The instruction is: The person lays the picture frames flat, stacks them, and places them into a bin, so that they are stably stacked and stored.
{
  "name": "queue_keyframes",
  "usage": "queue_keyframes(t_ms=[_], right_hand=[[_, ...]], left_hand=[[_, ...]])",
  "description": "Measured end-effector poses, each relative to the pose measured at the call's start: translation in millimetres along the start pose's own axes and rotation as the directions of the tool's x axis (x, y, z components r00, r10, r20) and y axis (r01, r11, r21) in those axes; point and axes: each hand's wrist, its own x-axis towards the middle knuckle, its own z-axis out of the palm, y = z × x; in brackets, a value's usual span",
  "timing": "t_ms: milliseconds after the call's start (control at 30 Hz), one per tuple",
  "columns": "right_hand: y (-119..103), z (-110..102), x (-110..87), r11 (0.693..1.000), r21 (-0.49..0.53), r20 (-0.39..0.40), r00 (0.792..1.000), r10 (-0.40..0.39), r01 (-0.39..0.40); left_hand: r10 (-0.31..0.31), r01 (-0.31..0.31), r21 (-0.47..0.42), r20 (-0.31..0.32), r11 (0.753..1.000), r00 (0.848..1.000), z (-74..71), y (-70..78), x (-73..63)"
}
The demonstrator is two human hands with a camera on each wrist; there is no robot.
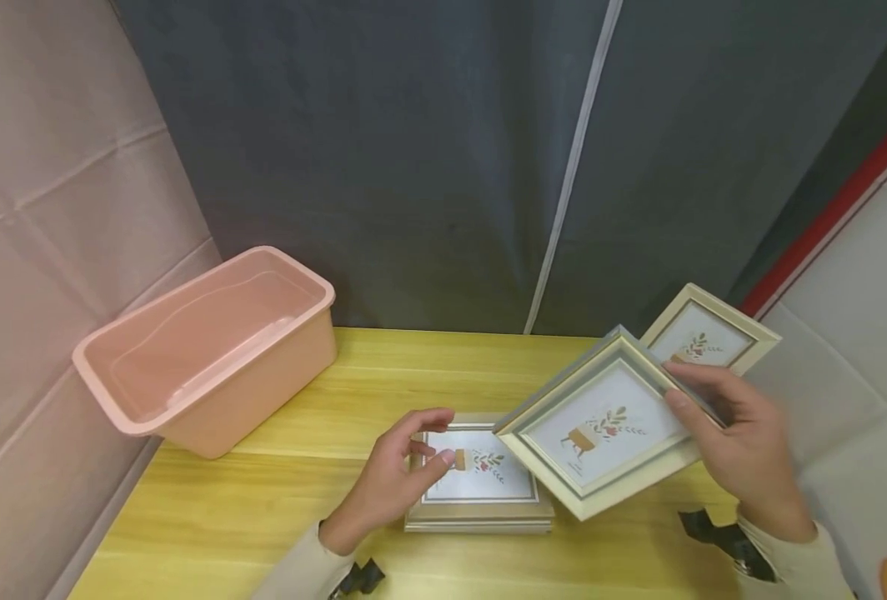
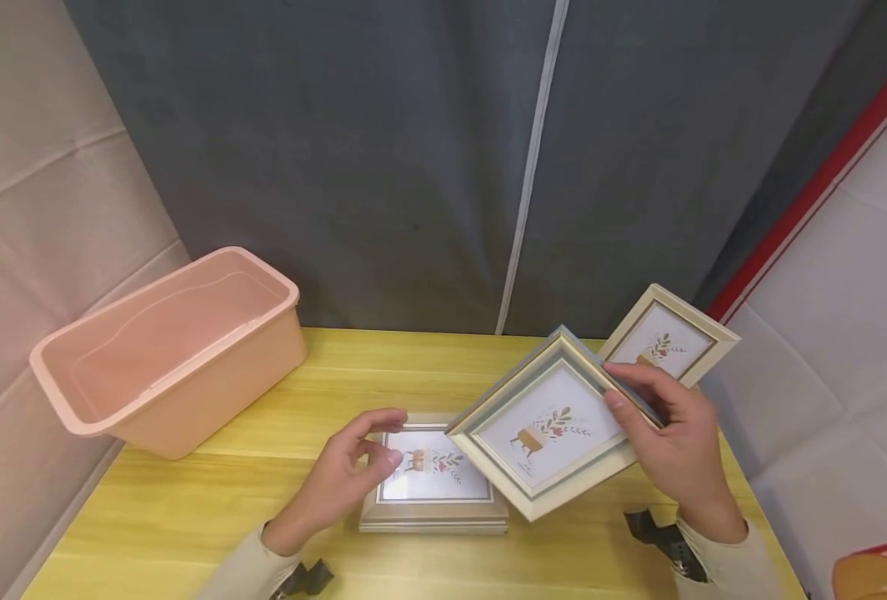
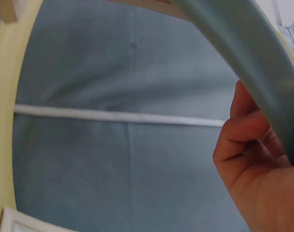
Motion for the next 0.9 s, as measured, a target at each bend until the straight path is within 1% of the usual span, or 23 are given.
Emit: queue_keyframes(t_ms=[133,200,233,300,400,533,567,633,667,733,800,833,867,900], right_hand=[[6.1,13.2,-2.8,0.994,0.109,0.032,0.999,-0.013,0.009],[9.3,19.6,-4.0,0.982,0.191,0.057,0.998,-0.023,0.011],[10.3,22.7,-4.5,0.976,0.216,0.070,0.997,-0.028,0.012],[11.3,28.6,-5.2,0.972,0.233,0.087,0.995,-0.038,0.017],[11.7,36.3,-6.5,0.963,0.270,0.116,0.992,-0.043,0.010],[13.9,45.6,-10.3,0.944,0.330,0.139,0.990,-0.040,-0.008],[14.7,48.1,-11.5,0.939,0.344,0.143,0.989,-0.041,-0.011],[15.9,52.6,-14.2,0.930,0.368,0.151,0.988,-0.042,-0.016],[16.5,54.8,-15.6,0.926,0.378,0.158,0.987,-0.043,-0.020],[16.8,59.0,-17.7,0.919,0.393,0.168,0.985,-0.049,-0.022],[16.1,62.3,-19.3,0.913,0.406,0.177,0.983,-0.046,-0.030],[15.9,63.5,-19.8,0.913,0.406,0.178,0.983,-0.048,-0.029],[15.6,64.6,-20.2,0.913,0.408,0.178,0.983,-0.049,-0.029],[15.1,65.4,-20.5,0.913,0.406,0.177,0.983,-0.047,-0.030]], left_hand=[[0.054,-0.054,-0.012,0.050,0.998,0.997,4.9,4.3,11.2],[0.072,-0.070,-0.022,0.067,0.997,0.995,6.3,5.4,16.5],[0.083,-0.081,-0.029,0.077,0.996,0.994,6.8,5.6,19.2],[0.104,-0.099,-0.045,0.103,0.994,0.989,7.4,5.3,24.4],[0.150,-0.139,-0.082,0.157,0.987,0.976,6.8,2.6,31.3],[0.205,-0.179,-0.121,0.254,0.976,0.945,4.3,-2.7,37.1],[0.207,-0.175,-0.133,0.281,0.976,0.937,3.7,-3.3,37.8],[0.206,-0.156,-0.172,0.335,0.973,0.919,2.9,-5.4,38.8],[0.208,-0.138,-0.209,0.366,0.968,0.907,3.0,-6.1,39.2],[0.214,-0.087,-0.298,0.427,0.951,0.878,3.5,-7.6,40.0],[0.229,-0.050,-0.360,0.472,0.931,0.851,4.3,-9.7,40.8],[0.235,-0.039,-0.379,0.486,0.924,0.842,4.9,-10.4,41.0],[0.240,-0.033,-0.391,0.495,0.920,0.835,5.3,-11.3,41.2],[0.241,-0.039,-0.384,0.495,0.922,0.835,5.6,-12.2,40.9]])
